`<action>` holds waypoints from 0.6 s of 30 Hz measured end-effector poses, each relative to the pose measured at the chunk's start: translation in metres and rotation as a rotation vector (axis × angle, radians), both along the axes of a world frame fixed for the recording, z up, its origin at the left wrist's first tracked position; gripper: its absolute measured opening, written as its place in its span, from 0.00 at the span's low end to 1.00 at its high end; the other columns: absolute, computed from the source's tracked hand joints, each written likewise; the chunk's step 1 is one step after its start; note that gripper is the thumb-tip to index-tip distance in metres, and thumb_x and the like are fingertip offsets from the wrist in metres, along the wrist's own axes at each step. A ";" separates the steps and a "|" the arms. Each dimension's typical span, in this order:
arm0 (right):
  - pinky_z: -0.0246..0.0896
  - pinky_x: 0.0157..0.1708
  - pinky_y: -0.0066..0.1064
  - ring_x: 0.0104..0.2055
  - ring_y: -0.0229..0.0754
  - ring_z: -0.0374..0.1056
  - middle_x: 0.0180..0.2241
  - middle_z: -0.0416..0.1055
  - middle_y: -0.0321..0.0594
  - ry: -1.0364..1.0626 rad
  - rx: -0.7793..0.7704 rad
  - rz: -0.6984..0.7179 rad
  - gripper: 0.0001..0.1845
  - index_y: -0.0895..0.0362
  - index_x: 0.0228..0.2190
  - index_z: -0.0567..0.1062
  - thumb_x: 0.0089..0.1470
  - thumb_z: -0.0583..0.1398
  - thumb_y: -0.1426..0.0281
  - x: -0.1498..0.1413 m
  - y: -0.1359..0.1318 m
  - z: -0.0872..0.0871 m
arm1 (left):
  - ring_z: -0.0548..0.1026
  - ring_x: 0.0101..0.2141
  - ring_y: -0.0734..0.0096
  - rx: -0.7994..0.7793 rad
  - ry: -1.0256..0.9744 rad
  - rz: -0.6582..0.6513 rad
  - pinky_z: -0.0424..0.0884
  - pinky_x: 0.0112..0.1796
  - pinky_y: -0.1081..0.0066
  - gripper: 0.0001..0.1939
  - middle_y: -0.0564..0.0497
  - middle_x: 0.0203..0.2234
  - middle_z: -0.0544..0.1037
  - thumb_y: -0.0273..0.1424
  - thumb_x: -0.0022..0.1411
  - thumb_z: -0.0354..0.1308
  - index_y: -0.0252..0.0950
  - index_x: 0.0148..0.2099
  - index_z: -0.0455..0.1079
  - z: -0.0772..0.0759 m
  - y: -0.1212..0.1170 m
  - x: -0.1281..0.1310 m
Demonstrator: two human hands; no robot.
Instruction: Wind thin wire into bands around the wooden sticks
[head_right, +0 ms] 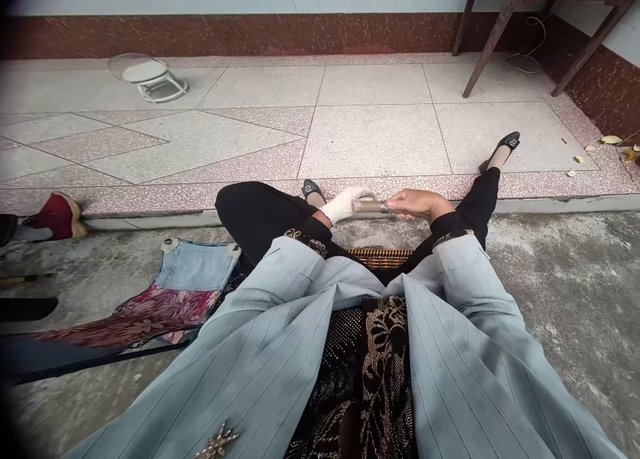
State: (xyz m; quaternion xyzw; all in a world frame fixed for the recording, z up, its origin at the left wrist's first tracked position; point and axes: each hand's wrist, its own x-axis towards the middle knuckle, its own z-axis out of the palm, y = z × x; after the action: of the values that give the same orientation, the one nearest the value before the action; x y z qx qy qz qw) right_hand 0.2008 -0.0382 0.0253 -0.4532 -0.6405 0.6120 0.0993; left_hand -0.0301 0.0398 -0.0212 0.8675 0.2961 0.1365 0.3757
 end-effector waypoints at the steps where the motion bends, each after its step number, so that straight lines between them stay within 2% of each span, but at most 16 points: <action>1: 0.50 0.23 0.29 0.20 0.33 0.54 0.20 0.62 0.31 -0.085 -0.001 0.084 0.30 0.56 0.27 0.70 0.51 0.59 0.40 0.000 0.002 0.000 | 0.72 0.32 0.68 0.038 0.030 0.004 0.63 0.35 0.71 0.14 0.50 0.30 0.77 0.33 0.57 0.53 0.32 0.39 0.77 0.003 0.001 0.000; 2: 0.51 0.24 0.30 0.20 0.34 0.55 0.19 0.62 0.32 -0.201 0.002 0.139 0.29 0.56 0.25 0.70 0.52 0.59 0.41 0.000 0.004 0.000 | 0.71 0.31 0.69 0.061 0.043 -0.008 0.62 0.35 0.71 0.15 0.51 0.29 0.76 0.34 0.59 0.51 0.33 0.38 0.77 0.006 0.001 0.001; 4: 0.53 0.26 0.32 0.21 0.37 0.59 0.19 0.64 0.36 -0.480 0.033 0.145 0.28 0.56 0.25 0.72 0.54 0.59 0.44 0.000 0.009 -0.004 | 0.70 0.30 0.70 0.071 0.058 -0.048 0.61 0.34 0.71 0.15 0.52 0.27 0.76 0.34 0.59 0.50 0.34 0.36 0.77 0.012 -0.002 0.004; 6: 0.55 0.29 0.34 0.27 0.43 0.66 0.25 0.71 0.43 -0.718 0.116 0.051 0.25 0.57 0.28 0.76 0.56 0.59 0.47 -0.001 0.014 -0.008 | 0.69 0.28 0.71 0.012 0.055 -0.068 0.61 0.32 0.72 0.14 0.52 0.25 0.75 0.34 0.58 0.51 0.34 0.35 0.77 0.017 -0.009 0.008; 9: 0.57 0.35 0.36 0.41 0.53 0.70 0.39 0.76 0.54 -0.872 0.251 -0.100 0.27 0.58 0.35 0.79 0.59 0.56 0.48 -0.001 0.020 -0.016 | 0.67 0.24 0.74 -0.161 -0.015 -0.032 0.61 0.30 0.73 0.14 0.52 0.23 0.74 0.35 0.58 0.52 0.32 0.37 0.76 0.017 -0.019 0.013; 12: 0.57 0.36 0.36 0.43 0.53 0.70 0.40 0.76 0.55 -0.867 0.294 -0.217 0.30 0.59 0.39 0.79 0.61 0.52 0.48 0.001 0.021 -0.020 | 0.66 0.23 0.76 -0.250 -0.069 -0.012 0.61 0.27 0.74 0.14 0.52 0.22 0.73 0.36 0.59 0.53 0.32 0.38 0.75 0.011 -0.025 0.015; 15: 0.56 0.33 0.33 0.34 0.47 0.69 0.31 0.75 0.49 -0.744 0.292 -0.305 0.29 0.59 0.36 0.78 0.61 0.52 0.47 0.002 0.019 -0.024 | 0.65 0.22 0.78 -0.292 -0.102 -0.031 0.60 0.26 0.75 0.14 0.53 0.23 0.71 0.36 0.59 0.52 0.32 0.38 0.74 0.003 -0.026 0.015; 18: 0.54 0.27 0.30 0.24 0.38 0.62 0.23 0.67 0.40 -0.517 0.241 -0.386 0.27 0.58 0.30 0.73 0.60 0.54 0.47 0.001 0.016 -0.027 | 0.63 0.21 0.80 -0.366 -0.155 -0.054 0.59 0.24 0.77 0.13 0.56 0.21 0.67 0.36 0.59 0.52 0.32 0.38 0.73 -0.005 -0.026 0.015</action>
State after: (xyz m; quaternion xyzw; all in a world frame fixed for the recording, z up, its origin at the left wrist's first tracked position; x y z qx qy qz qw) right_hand 0.2018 -0.0223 -0.0021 -0.6911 -0.6148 0.3666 0.1006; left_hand -0.0151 0.0139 -0.0261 0.7792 0.2627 0.1366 0.5525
